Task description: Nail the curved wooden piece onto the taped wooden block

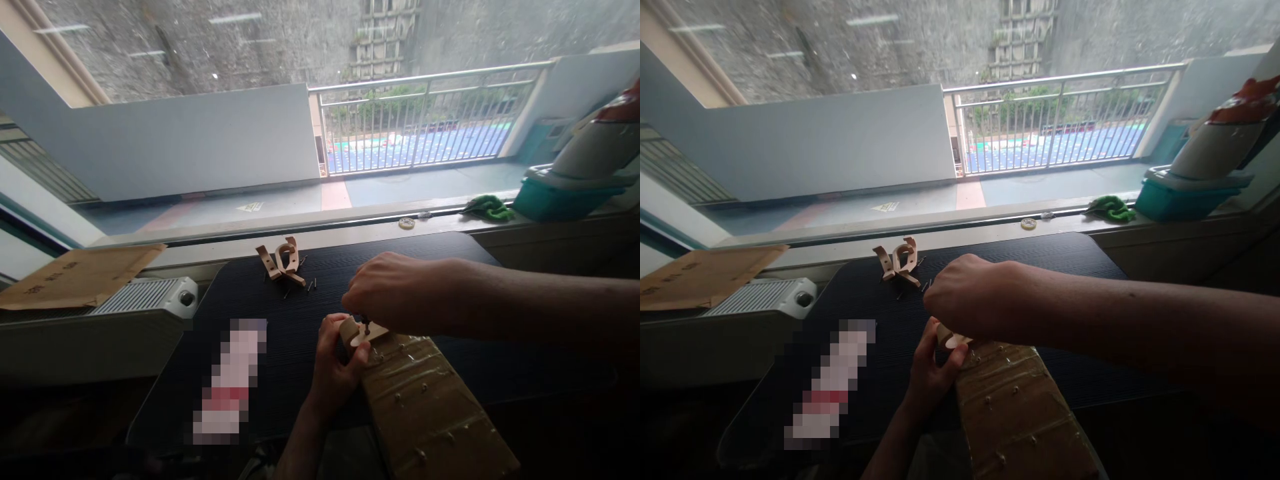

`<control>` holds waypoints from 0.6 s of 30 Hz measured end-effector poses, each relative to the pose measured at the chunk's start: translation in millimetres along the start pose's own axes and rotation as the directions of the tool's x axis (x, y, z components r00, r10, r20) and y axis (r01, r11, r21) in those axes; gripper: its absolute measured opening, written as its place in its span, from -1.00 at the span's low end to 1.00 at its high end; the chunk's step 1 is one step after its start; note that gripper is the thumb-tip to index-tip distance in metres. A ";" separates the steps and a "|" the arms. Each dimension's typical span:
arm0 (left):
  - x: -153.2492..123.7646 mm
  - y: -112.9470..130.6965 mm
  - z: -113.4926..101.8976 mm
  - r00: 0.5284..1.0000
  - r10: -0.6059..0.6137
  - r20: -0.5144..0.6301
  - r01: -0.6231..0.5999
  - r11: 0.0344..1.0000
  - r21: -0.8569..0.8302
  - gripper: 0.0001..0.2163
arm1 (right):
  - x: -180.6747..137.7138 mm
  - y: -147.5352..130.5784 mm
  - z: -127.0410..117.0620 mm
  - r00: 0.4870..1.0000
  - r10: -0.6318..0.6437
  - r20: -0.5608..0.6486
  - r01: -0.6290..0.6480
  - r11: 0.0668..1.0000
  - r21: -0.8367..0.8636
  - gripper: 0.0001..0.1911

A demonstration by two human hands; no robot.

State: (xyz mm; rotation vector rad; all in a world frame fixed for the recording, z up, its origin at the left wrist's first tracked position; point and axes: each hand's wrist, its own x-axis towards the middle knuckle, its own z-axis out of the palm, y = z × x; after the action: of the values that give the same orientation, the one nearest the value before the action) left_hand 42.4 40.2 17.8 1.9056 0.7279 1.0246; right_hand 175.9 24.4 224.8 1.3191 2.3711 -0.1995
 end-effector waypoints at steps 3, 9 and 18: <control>0.8 3.0 0.2 1.000 -0.004 -0.013 0.003 1.000 -0.008 -0.85 | 4.1 4.3 5.5 1.000 0.009 -0.013 -0.009 1.000 0.021 -0.91; 2.0 7.4 0.3 1.000 -0.015 -0.018 0.015 1.000 -0.019 -0.86 | -1.0 9.4 15.6 0.990 0.110 -0.092 -0.103 0.992 0.073 -0.82; 0.4 -0.2 -0.7 0.999 0.015 0.028 -0.015 1.000 -0.006 -0.88 | -11.5 3.1 -2.7 0.997 0.058 -0.050 -0.055 0.997 0.056 -0.90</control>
State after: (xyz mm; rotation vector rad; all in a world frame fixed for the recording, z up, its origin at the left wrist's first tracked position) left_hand 42.0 40.9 18.0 1.9201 0.6946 1.0059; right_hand 183.0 18.0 232.4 1.4319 2.3831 -0.2176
